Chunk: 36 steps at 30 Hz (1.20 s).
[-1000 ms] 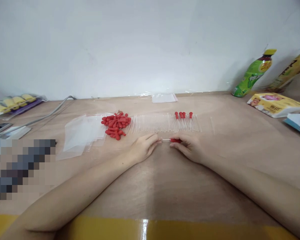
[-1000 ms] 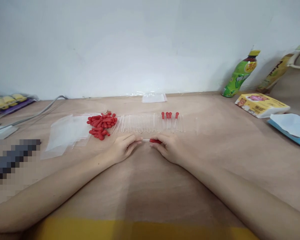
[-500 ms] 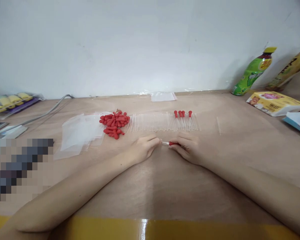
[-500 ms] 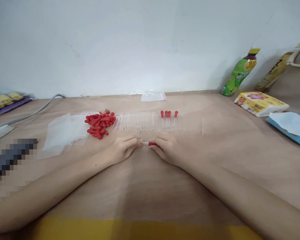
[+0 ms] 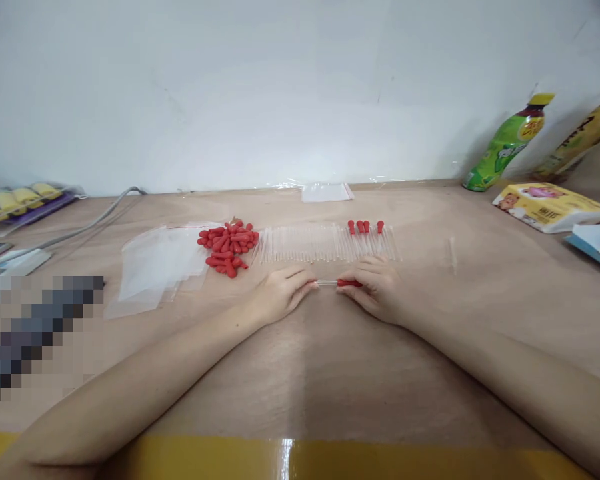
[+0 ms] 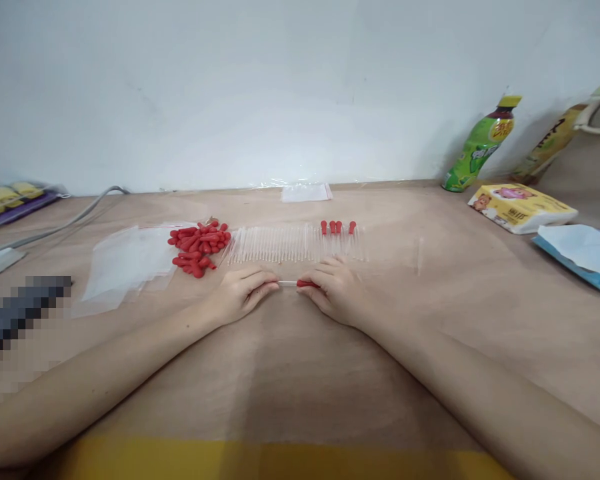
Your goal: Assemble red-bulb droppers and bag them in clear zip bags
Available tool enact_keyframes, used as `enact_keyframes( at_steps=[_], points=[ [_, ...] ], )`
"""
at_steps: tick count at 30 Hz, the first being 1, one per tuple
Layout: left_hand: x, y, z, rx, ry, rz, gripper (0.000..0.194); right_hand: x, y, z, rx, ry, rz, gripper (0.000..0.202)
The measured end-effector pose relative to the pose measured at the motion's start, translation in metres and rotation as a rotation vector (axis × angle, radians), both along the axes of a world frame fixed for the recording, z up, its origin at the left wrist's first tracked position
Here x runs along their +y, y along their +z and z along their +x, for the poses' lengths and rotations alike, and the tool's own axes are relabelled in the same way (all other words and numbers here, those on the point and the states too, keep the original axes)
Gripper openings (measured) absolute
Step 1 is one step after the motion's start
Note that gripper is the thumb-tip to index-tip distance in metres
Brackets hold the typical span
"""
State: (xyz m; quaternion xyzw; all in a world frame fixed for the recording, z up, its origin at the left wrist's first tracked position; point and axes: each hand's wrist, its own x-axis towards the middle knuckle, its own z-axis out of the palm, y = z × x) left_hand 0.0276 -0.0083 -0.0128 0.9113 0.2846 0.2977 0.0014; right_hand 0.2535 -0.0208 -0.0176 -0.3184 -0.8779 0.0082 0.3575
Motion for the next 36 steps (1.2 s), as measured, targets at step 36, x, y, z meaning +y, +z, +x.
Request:
enact_keyframes(
  at_steps=[36],
  points=[
    [-0.004,0.002,0.012,-0.061,-0.069,-0.134,0.019,0.079,0.042,0.104,0.496,-0.698,-0.695,0.026]
  ],
)
